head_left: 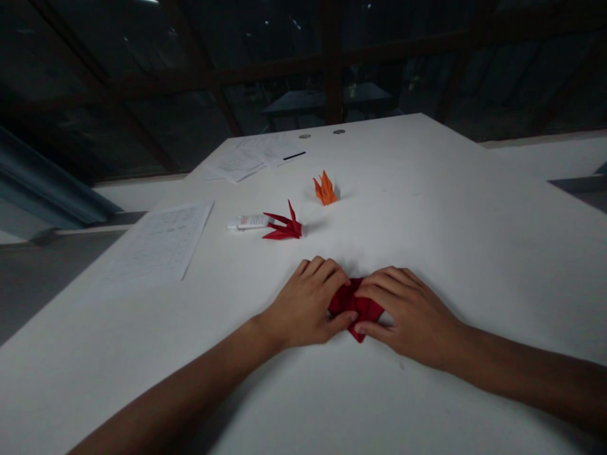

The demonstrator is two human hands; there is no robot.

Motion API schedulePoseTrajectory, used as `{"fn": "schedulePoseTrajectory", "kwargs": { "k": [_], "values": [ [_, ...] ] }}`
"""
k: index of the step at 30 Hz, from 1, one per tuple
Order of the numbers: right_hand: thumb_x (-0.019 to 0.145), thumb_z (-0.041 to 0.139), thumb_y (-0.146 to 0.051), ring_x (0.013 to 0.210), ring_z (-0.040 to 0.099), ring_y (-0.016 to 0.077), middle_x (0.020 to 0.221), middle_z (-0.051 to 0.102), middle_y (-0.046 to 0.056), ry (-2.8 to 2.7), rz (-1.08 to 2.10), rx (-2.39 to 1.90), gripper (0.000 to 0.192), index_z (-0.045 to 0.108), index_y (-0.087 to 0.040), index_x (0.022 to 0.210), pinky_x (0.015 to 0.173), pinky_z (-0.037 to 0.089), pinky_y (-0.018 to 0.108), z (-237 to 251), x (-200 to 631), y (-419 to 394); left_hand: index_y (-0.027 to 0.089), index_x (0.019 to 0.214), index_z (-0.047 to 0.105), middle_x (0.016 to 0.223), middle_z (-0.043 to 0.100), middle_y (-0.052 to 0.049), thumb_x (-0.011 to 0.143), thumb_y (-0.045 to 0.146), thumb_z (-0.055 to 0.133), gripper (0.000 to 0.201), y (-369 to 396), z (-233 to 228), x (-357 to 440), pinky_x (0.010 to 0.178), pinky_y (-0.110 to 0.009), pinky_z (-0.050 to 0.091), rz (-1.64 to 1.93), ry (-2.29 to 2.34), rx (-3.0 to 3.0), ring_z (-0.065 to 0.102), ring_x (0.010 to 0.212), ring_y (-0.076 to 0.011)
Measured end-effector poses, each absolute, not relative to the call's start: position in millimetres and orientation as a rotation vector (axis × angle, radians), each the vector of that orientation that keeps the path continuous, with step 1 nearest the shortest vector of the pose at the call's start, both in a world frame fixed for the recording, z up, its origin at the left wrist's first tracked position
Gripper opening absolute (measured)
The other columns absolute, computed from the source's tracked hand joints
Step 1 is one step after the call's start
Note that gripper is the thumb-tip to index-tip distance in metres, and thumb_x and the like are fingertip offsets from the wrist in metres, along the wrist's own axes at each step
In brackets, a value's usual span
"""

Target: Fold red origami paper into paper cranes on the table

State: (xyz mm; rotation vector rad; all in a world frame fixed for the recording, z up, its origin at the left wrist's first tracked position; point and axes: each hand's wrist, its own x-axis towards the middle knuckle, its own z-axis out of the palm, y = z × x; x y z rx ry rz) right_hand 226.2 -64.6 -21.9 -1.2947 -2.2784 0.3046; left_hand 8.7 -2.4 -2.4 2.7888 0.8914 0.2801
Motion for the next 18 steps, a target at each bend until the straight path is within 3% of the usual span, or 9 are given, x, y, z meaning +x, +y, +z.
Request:
{"fn": "schedulePoseTrajectory", "kwargs": {
  "k": [8, 12, 18],
  "values": [
    [0.078, 0.084, -0.034, 0.112, 0.059, 0.0279, 0.12, 0.07, 0.006, -2.268, 0.313, -1.32, 0.055, 0.059, -0.022, 0.126, 0.099, 0.044, 0.047, -20.2, 224.7, -68.2, 0.02, 0.111, 0.059, 0.108, 0.06, -0.008, 0.084, 0.049, 0.072, 0.042, 1.3, -4.2, 6.2, 0.089, -0.044, 0.042, 0.335, 0.856, 2.683, 0.052, 0.101, -0.0281],
    [0.077, 0.085, -0.033, 0.109, 0.06, 0.0275, 0.115, 0.071, 0.005, -2.28, 0.317, -1.296, 0.043, 0.064, -0.022, 0.112, 0.098, 0.045, 0.046, -20.1, 225.1, -67.9, 0.021, 0.118, 0.059, 0.114, 0.062, -0.008, 0.097, 0.041, 0.06, 0.029, 6.0, -6.2, 3.4, 0.094, -0.042, 0.043, 0.421, 0.856, 2.571, 0.053, 0.104, -0.0254],
    [0.076, 0.086, -0.031, 0.112, 0.058, 0.0268, 0.118, 0.069, 0.004, -2.26, 0.377, -1.263, 0.04, 0.066, -0.024, 0.11, 0.101, 0.045, 0.045, -21.2, 228.7, -67.2, 0.023, 0.126, 0.06, 0.118, 0.063, -0.007, 0.092, 0.034, 0.068, 0.036, 6.1, -10.8, 5.1, 0.098, -0.042, 0.042, 0.41, 0.906, 2.545, 0.053, 0.108, -0.0265]
  ]
}}
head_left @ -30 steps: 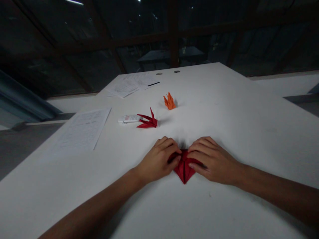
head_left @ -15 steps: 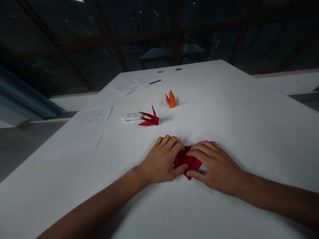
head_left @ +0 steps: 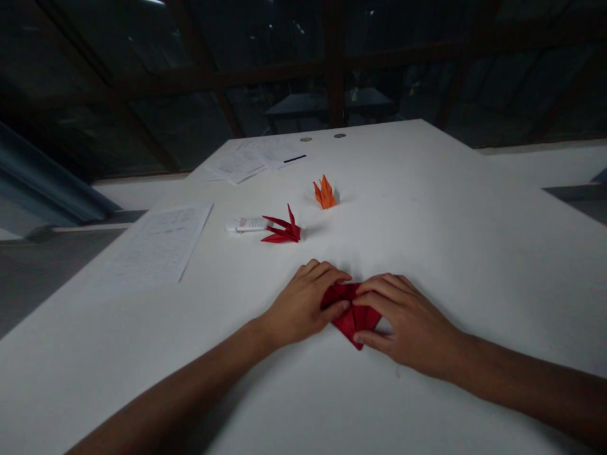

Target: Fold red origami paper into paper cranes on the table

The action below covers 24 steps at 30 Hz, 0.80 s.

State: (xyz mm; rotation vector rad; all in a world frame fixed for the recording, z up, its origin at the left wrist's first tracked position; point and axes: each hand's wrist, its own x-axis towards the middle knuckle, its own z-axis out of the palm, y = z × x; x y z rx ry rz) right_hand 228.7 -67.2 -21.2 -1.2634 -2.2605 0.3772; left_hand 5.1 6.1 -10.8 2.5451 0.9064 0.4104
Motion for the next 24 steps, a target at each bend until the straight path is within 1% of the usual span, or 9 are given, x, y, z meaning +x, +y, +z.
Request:
{"fn": "schedulePoseTrajectory", "kwargs": {
  "k": [4, 8, 13, 15, 17, 19, 20, 22, 24],
  "values": [
    [0.071, 0.09, -0.031, 0.125, 0.054, 0.03, 0.136, 0.059, 0.007, -2.186, 0.406, -1.319, 0.059, 0.062, -0.027, 0.123, 0.106, 0.044, 0.049, -27.5, 232.2, -61.1, 0.025, 0.128, 0.061, 0.108, 0.064, -0.004, 0.088, 0.034, 0.074, 0.043, 11.8, -11.5, 4.2, 0.093, -0.04, 0.043, 0.428, 0.911, 2.439, 0.055, 0.101, -0.024],
    [0.075, 0.086, -0.034, 0.127, 0.054, 0.0282, 0.138, 0.056, 0.009, -1.903, 0.539, -1.381, 0.071, 0.05, -0.027, 0.136, 0.108, 0.045, 0.048, -34.9, 237.0, -52.5, 0.026, 0.125, 0.064, 0.097, 0.062, -0.001, 0.083, 0.028, 0.079, 0.046, 17.5, -7.5, 3.0, 0.09, -0.037, 0.043, 0.436, 0.915, 2.23, 0.056, 0.094, -0.0203],
    [0.085, 0.079, -0.038, 0.113, 0.063, 0.0237, 0.126, 0.064, 0.006, -1.6, 0.885, -1.347, 0.054, 0.052, -0.028, 0.13, 0.099, 0.051, 0.044, -28.9, 239.3, -48.6, 0.016, 0.103, 0.066, 0.084, 0.059, 0.0, 0.089, 0.032, 0.071, 0.022, 15.2, -1.8, 2.0, 0.071, -0.027, 0.042, 0.501, 0.826, 1.734, 0.053, 0.077, -0.0142],
    [0.091, 0.072, -0.037, 0.108, 0.065, 0.0216, 0.119, 0.068, 0.005, -1.615, 1.044, -1.234, 0.038, 0.057, -0.027, 0.125, 0.098, 0.052, 0.041, -24.2, 237.4, -49.9, 0.014, 0.094, 0.064, 0.081, 0.058, 0.001, 0.09, 0.033, 0.071, 0.02, 11.5, -0.8, 2.7, 0.07, -0.025, 0.041, 0.61, 0.771, 1.598, 0.051, 0.075, -0.0123],
    [0.096, 0.065, -0.034, 0.103, 0.066, 0.0199, 0.114, 0.069, 0.004, -1.626, 1.161, -1.136, 0.022, 0.061, -0.026, 0.116, 0.095, 0.052, 0.039, -21.4, 234.7, -52.2, 0.015, 0.092, 0.061, 0.083, 0.058, 0.001, 0.09, 0.032, 0.071, 0.02, 6.5, -0.7, 4.6, 0.07, -0.024, 0.042, 0.7, 0.731, 1.48, 0.052, 0.075, -0.0113],
    [0.098, 0.061, -0.031, 0.098, 0.066, 0.019, 0.109, 0.07, 0.003, -1.584, 1.214, -1.103, 0.017, 0.061, -0.026, 0.114, 0.089, 0.053, 0.037, -21.0, 232.2, -54.3, 0.017, 0.101, 0.061, 0.092, 0.061, -0.001, 0.091, 0.032, 0.071, 0.021, 0.9, -1.9, 7.3, 0.073, -0.024, 0.045, 0.72, 0.696, 1.383, 0.056, 0.081, -0.0122],
    [0.098, 0.061, -0.03, 0.096, 0.067, 0.0188, 0.105, 0.07, 0.003, -1.542, 1.226, -1.1, 0.02, 0.059, -0.027, 0.118, 0.086, 0.053, 0.036, -21.5, 231.3, -55.0, 0.019, 0.111, 0.059, 0.098, 0.061, -0.002, 0.091, 0.03, 0.072, 0.026, -1.7, -3.1, 8.6, 0.076, -0.025, 0.047, 0.722, 0.685, 1.361, 0.058, 0.085, -0.0133],
    [0.099, 0.06, -0.029, 0.088, 0.067, 0.018, 0.095, 0.069, 0.0, -1.445, 1.232, -1.101, 0.032, 0.05, -0.029, 0.129, 0.08, 0.054, 0.034, -22.9, 230.7, -55.2, 0.03, 0.138, 0.045, 0.113, 0.059, -0.003, 0.087, 0.025, 0.077, 0.061, -5.1, -6.8, 10.6, 0.083, -0.029, 0.051, 0.775, 0.67, 1.34, 0.062, 0.095, -0.0159],
    [0.098, 0.06, -0.028, 0.08, 0.066, 0.0167, 0.086, 0.066, -0.002, -1.387, 1.218, -1.106, 0.046, 0.04, -0.031, 0.14, 0.076, 0.054, 0.033, -24.3, 231.6, -53.8, 0.039, 0.149, 0.031, 0.117, 0.056, -0.002, 0.084, 0.022, 0.079, 0.082, -5.4, -10.9, 11.7, 0.082, -0.03, 0.053, 0.842, 0.7, 1.324, 0.063, 0.094, -0.0155]
  ]
}}
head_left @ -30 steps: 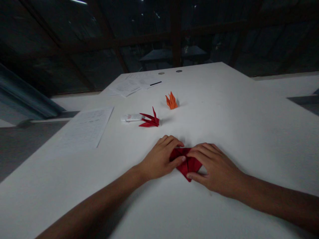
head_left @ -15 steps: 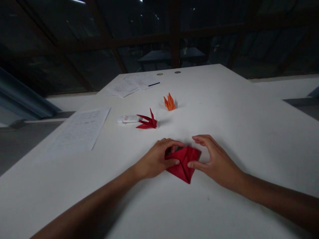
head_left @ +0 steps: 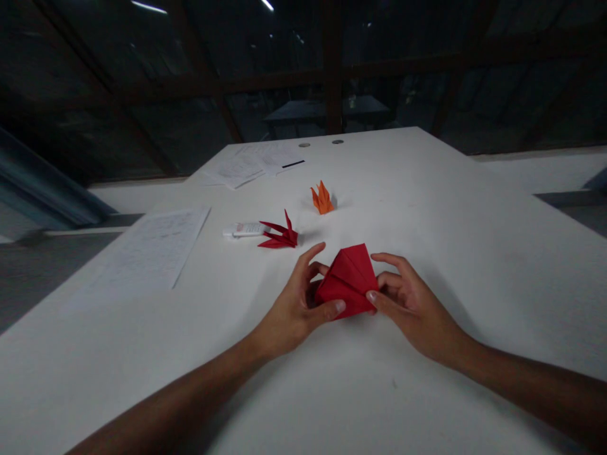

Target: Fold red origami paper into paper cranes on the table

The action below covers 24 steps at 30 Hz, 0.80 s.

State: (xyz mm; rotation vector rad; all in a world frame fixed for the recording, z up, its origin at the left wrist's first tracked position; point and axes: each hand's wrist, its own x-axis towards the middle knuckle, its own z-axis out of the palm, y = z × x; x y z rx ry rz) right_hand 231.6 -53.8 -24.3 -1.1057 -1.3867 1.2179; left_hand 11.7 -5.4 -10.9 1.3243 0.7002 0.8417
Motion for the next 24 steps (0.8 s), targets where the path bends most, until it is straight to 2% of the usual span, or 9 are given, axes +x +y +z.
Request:
{"fn": "schedulePoseTrajectory", "kwargs": {
  "k": [2, 4, 7, 12, 15, 18, 20, 22, 24],
  "values": [
    [0.098, 0.06, -0.027, 0.074, 0.065, 0.0157, 0.087, 0.064, -0.003, -1.395, 1.165, -1.132, 0.056, 0.034, -0.033, 0.147, 0.073, 0.054, 0.032, -25.4, 233.6, -51.3, 0.037, 0.147, 0.034, 0.111, 0.058, -0.001, 0.088, 0.024, 0.076, 0.073, -3.1, -13.8, 12.3, 0.08, -0.028, 0.054, 0.893, 0.769, 1.329, 0.063, 0.09, -0.0142],
    [0.096, 0.061, -0.026, 0.074, 0.066, 0.0153, 0.102, 0.063, 0.001, -1.446, 1.068, -1.181, 0.062, 0.032, -0.037, 0.15, 0.068, 0.054, 0.032, -26.0, 236.1, -48.7, 0.03, 0.14, 0.043, 0.109, 0.062, -0.003, 0.093, 0.027, 0.07, 0.054, -0.4, -14.5, 12.8, 0.084, -0.028, 0.054, 0.922, 0.799, 1.336, 0.064, 0.093, -0.0151],
    [0.091, 0.066, -0.022, 0.083, 0.065, 0.0161, 0.126, 0.056, 0.005, -1.601, 0.791, -1.245, 0.064, 0.04, -0.039, 0.146, 0.07, 0.056, 0.034, -25.8, 239.3, -46.5, 0.024, 0.131, 0.048, 0.116, 0.066, -0.008, 0.097, 0.032, 0.065, 0.039, 0.4, -12.6, 13.4, 0.088, -0.031, 0.054, 0.904, 0.774, 1.353, 0.065, 0.099, -0.0183],
    [0.084, 0.074, -0.024, 0.112, 0.059, 0.0255, 0.126, 0.054, 0.008, -1.776, 0.39, -1.271, 0.03, 0.06, -0.026, 0.11, 0.094, 0.052, 0.043, -22.0, 240.7, -48.5, 0.026, 0.14, 0.04, 0.111, 0.07, -0.009, 0.099, 0.038, 0.061, 0.048, -2.9, -11.1, 11.5, 0.079, -0.031, 0.055, 0.81, 0.809, 1.395, 0.067, 0.089, -0.0185],
    [0.088, 0.068, -0.023, 0.113, 0.06, 0.0258, 0.118, 0.057, 0.008, -1.79, 0.413, -1.291, 0.008, 0.061, -0.023, 0.092, 0.094, 0.052, 0.043, -19.9, 241.0, -48.5, 0.027, 0.145, 0.035, 0.106, 0.069, -0.007, 0.101, 0.039, 0.057, 0.051, -3.0, -11.2, 9.3, 0.079, -0.03, 0.054, 0.776, 0.786, 1.414, 0.067, 0.088, -0.0177],
    [0.089, 0.059, -0.013, 0.102, 0.063, 0.0225, 0.111, 0.059, 0.007, -1.754, 0.481, -1.287, 0.011, 0.06, -0.022, 0.084, 0.085, 0.054, 0.038, -21.0, 242.4, -45.4, 0.028, 0.151, 0.031, 0.094, 0.068, -0.002, 0.103, 0.039, 0.053, 0.054, -2.0, -10.2, 7.1, 0.079, -0.028, 0.052, 0.771, 0.792, 1.47, 0.064, 0.083, -0.0157],
    [0.088, 0.056, -0.009, 0.095, 0.064, 0.02, 0.112, 0.059, 0.006, -1.693, 0.553, -1.284, 0.017, 0.063, -0.023, 0.094, 0.079, 0.056, 0.036, -23.3, 243.8, -42.5, 0.03, 0.156, 0.027, 0.09, 0.066, -0.001, 0.103, 0.039, 0.052, 0.059, -1.2, -9.1, 5.6, 0.078, -0.028, 0.05, 0.772, 0.807, 1.508, 0.062, 0.08, -0.0155],
    [0.087, 0.057, -0.006, 0.095, 0.064, 0.0192, 0.122, 0.056, 0.007, -1.663, 0.588, -1.261, 0.04, 0.06, -0.027, 0.121, 0.081, 0.058, 0.037, -25.6, 245.8, -39.9, 0.031, 0.158, 0.027, 0.091, 0.067, -0.003, 0.102, 0.04, 0.053, 0.062, -0.5, -8.0, 4.2, 0.076, -0.029, 0.051, 0.765, 0.81, 1.533, 0.061, 0.079, -0.0167],
    [0.086, 0.058, -0.004, 0.105, 0.063, 0.0209, 0.136, 0.049, 0.009, -1.737, 0.521, -1.216, 0.063, 0.05, -0.032, 0.141, 0.09, 0.057, 0.041, -26.6, 248.5, -38.3, 0.03, 0.157, 0.034, 0.092, 0.067, -0.004, 0.101, 0.041, 0.055, 0.061, -0.1, -7.3, 2.9, 0.075, -0.03, 0.051, 0.736, 0.808, 1.566, 0.061, 0.079, -0.018]
  ]
}}
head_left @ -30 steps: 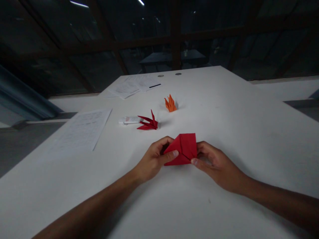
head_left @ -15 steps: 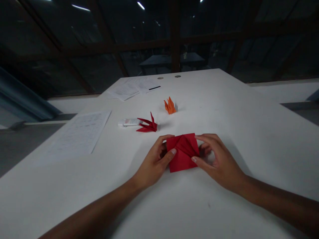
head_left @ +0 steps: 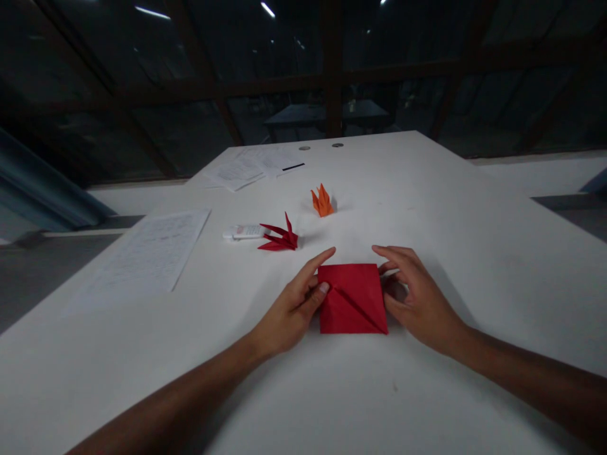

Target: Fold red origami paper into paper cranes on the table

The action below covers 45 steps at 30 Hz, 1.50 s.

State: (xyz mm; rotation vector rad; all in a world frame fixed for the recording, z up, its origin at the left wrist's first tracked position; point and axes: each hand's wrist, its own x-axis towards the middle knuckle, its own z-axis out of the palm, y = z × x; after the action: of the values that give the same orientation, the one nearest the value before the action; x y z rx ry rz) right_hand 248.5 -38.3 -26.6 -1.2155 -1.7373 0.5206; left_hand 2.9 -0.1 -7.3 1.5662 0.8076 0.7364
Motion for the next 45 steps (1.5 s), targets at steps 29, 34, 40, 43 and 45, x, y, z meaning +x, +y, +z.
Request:
{"fn": "schedulePoseTrajectory", "kwargs": {
  "k": [29, 34, 40, 43, 45],
  "values": [
    [0.089, 0.068, -0.019, 0.084, 0.065, 0.0193, 0.096, 0.069, 0.001, -1.734, 0.593, -1.353, 0.018, 0.064, -0.026, 0.105, 0.074, 0.052, 0.032, -15.5, 237.3, -48.4, 0.016, 0.102, 0.061, 0.092, 0.068, -0.004, 0.088, 0.031, 0.069, 0.022, -3.8, -0.6, 19.4, 0.069, -0.029, 0.051, 0.647, 0.948, 1.591, 0.062, 0.079, -0.018],
    [0.091, 0.067, -0.019, 0.084, 0.064, 0.0186, 0.096, 0.068, 0.001, -1.794, 0.627, -1.306, 0.011, 0.066, -0.026, 0.099, 0.076, 0.051, 0.033, -18.3, 238.1, -47.8, 0.018, 0.102, 0.059, 0.085, 0.067, -0.001, 0.088, 0.029, 0.066, 0.019, -1.8, -2.9, 16.4, 0.063, -0.026, 0.048, 0.748, 1.095, 1.686, 0.061, 0.071, -0.0158],
    [0.094, 0.063, -0.019, 0.104, 0.063, 0.0248, 0.113, 0.069, 0.006, -2.088, 0.488, -1.215, 0.023, 0.064, -0.027, 0.116, 0.093, 0.048, 0.045, -23.6, 236.6, -50.6, 0.022, 0.117, 0.057, 0.069, 0.064, 0.004, 0.087, 0.038, 0.069, 0.036, 1.5, -0.6, 14.9, 0.056, -0.024, 0.042, 0.751, 1.259, 1.863, 0.055, 0.056, -0.0134],
    [0.092, 0.063, -0.015, 0.104, 0.063, 0.0265, 0.115, 0.071, 0.007, -2.191, 0.365, -1.176, 0.034, 0.059, -0.027, 0.124, 0.094, 0.045, 0.049, -23.7, 235.5, -53.6, 0.021, 0.107, 0.061, 0.074, 0.066, 0.002, 0.085, 0.037, 0.07, 0.028, 9.7, -1.6, 12.7, 0.057, -0.023, 0.044, 0.73, 1.223, 1.81, 0.057, 0.059, -0.013],
    [0.088, 0.063, -0.011, 0.103, 0.062, 0.0275, 0.114, 0.071, 0.007, -2.226, 0.317, -1.152, 0.038, 0.057, -0.025, 0.123, 0.092, 0.044, 0.048, -23.2, 234.9, -55.7, 0.02, 0.101, 0.061, 0.079, 0.066, 0.002, 0.086, 0.034, 0.068, 0.021, 15.3, -2.2, 11.3, 0.055, -0.022, 0.045, 0.708, 1.169, 1.686, 0.056, 0.058, -0.011]
  ]
}}
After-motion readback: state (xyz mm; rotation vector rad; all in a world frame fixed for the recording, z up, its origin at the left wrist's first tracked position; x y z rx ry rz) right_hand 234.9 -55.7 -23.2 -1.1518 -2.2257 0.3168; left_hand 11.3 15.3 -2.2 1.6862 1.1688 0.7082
